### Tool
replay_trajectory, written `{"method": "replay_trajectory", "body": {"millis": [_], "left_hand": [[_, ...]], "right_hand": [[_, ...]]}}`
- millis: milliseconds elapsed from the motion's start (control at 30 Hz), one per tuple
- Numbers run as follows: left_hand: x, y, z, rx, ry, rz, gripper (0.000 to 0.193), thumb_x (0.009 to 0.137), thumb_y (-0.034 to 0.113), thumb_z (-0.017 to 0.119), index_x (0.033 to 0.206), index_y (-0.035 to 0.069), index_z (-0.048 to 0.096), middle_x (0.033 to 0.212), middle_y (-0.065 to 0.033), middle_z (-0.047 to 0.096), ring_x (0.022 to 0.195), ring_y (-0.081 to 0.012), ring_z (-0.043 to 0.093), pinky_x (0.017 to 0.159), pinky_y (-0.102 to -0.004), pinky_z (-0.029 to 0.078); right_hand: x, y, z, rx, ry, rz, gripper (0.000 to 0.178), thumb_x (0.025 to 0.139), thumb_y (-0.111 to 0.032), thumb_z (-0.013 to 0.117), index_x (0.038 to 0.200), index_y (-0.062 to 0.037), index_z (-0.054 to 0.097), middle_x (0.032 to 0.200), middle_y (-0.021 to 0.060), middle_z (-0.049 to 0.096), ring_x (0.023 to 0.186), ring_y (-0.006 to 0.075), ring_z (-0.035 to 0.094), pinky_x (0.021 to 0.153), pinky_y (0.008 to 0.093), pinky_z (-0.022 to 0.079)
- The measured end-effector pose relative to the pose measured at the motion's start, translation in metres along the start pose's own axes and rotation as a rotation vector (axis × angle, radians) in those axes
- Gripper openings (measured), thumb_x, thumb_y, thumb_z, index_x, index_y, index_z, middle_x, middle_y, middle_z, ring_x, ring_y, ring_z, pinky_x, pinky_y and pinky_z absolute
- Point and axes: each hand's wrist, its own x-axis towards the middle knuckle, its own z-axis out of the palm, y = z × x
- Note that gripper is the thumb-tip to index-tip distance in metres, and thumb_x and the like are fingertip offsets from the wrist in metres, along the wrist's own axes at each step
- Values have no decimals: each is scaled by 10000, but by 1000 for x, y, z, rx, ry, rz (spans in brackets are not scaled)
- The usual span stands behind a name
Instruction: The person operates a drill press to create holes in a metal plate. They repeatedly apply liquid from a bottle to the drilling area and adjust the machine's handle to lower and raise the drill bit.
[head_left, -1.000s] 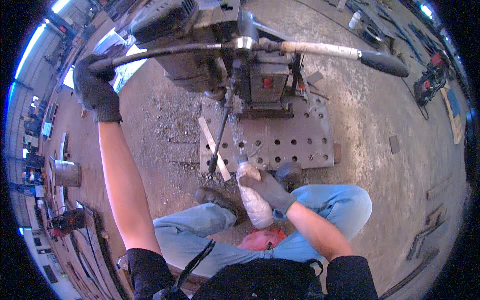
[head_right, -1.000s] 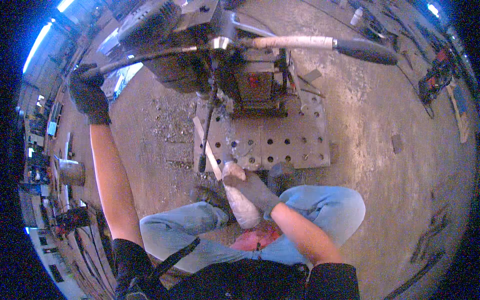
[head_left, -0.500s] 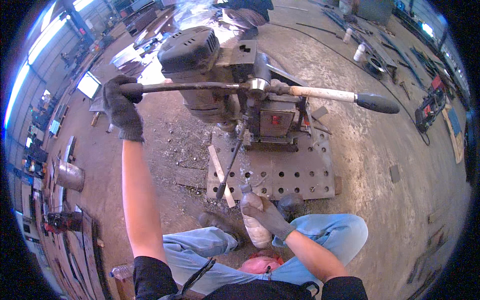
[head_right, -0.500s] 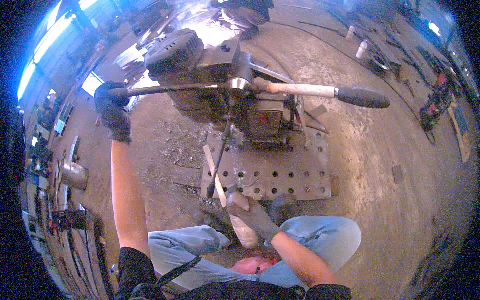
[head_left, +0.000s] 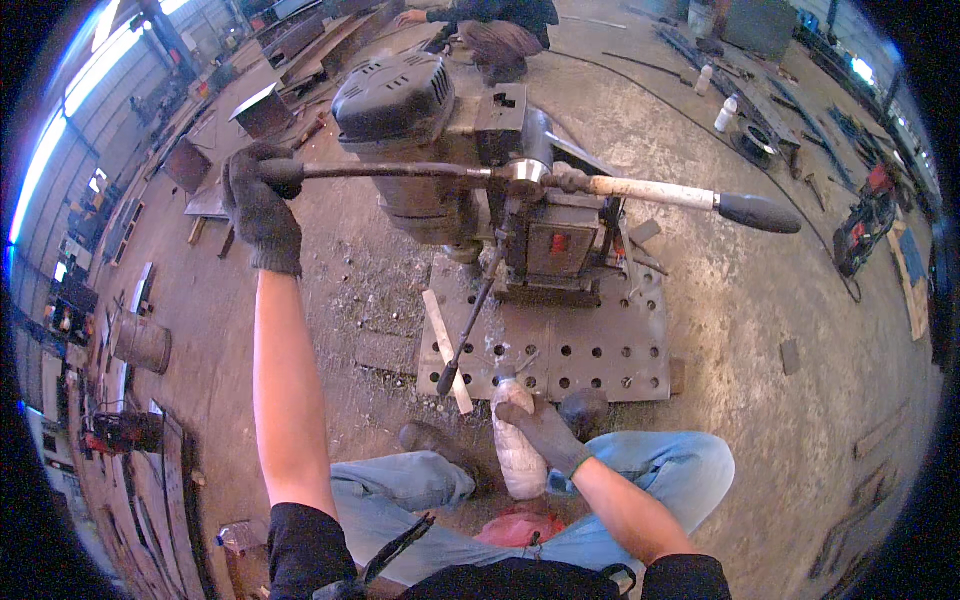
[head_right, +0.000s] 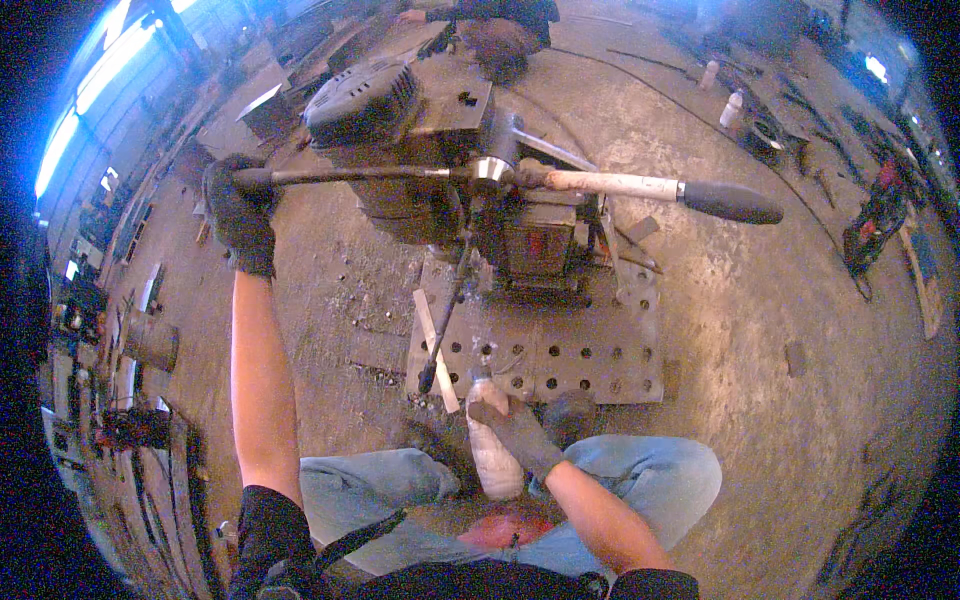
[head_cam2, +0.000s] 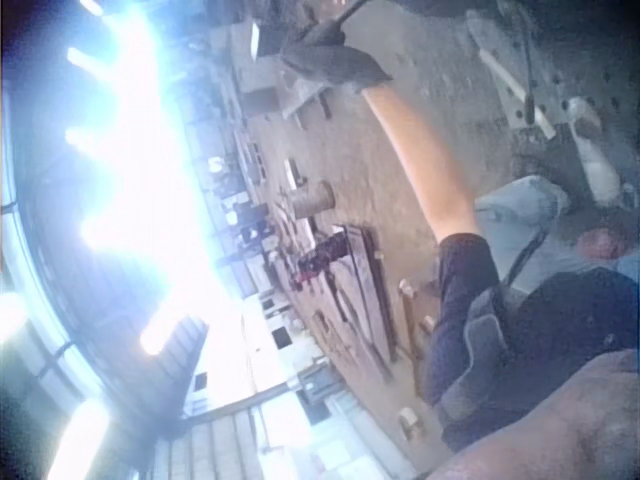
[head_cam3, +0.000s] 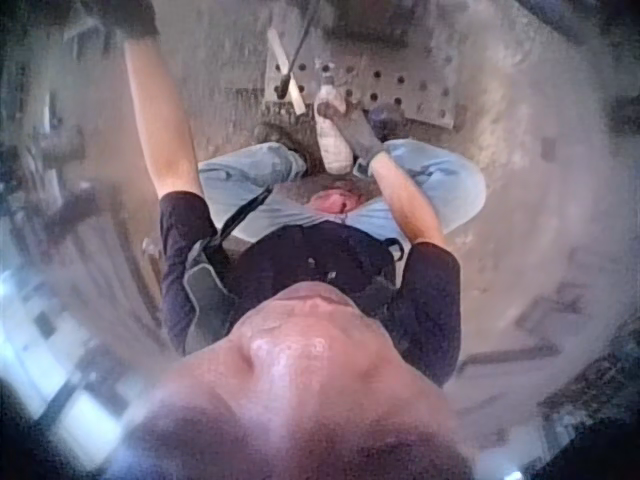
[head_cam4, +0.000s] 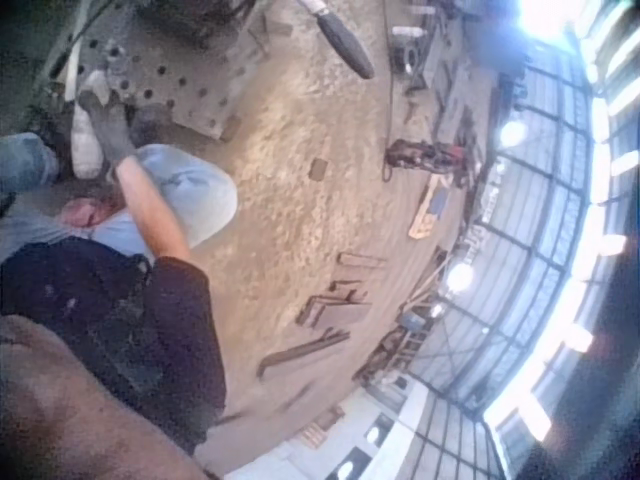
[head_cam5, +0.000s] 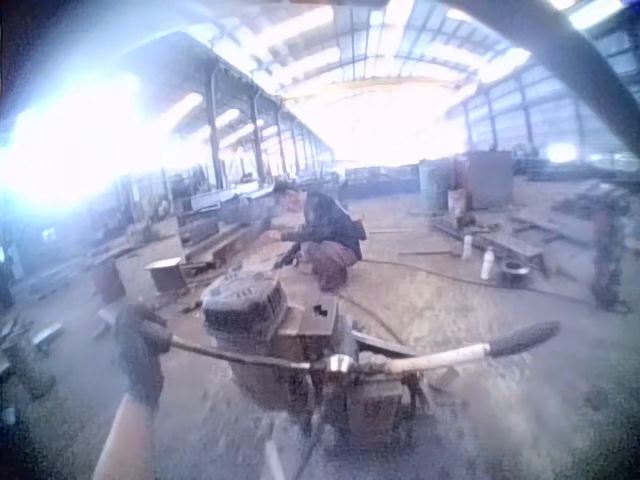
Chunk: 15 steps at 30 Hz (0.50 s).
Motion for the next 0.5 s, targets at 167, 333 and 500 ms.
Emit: {"method": "replay_trajectory", "body": {"millis": [167, 333, 500], "left_hand": [[0, -3, -5, 41, -40, 83, 310, 963, 248, 468, 809, 35, 633, 732, -68, 578, 560, -150, 552, 509, -303, 453], [14, -16, -18, 340, -119, 283, 373, 985, 263, 415, 862, 11, 661, 840, -120, 637, 627, -207, 623, 497, -320, 484], [-2, 5, -2, 305, -54, 145, 380, 990, 260, 405, 881, 6, 666, 813, -123, 641, 615, -205, 630, 475, -308, 479]], "right_hand": [[7, 11, 5, -31, 90, -90, 619, 842, -487, 703, 1172, 24, 590, 1093, 154, 661, 992, 239, 627, 903, 372, 489], [10, 17, 6, -3, 17, -52, 635, 836, -530, 684, 1160, 10, 601, 1084, 152, 659, 1016, 254, 616, 894, 376, 484], [8, 12, 0, -32, -100, 12, 679, 870, -572, 625, 1256, -15, 576, 1193, 230, 644, 1148, 369, 610, 968, 402, 466]]}}
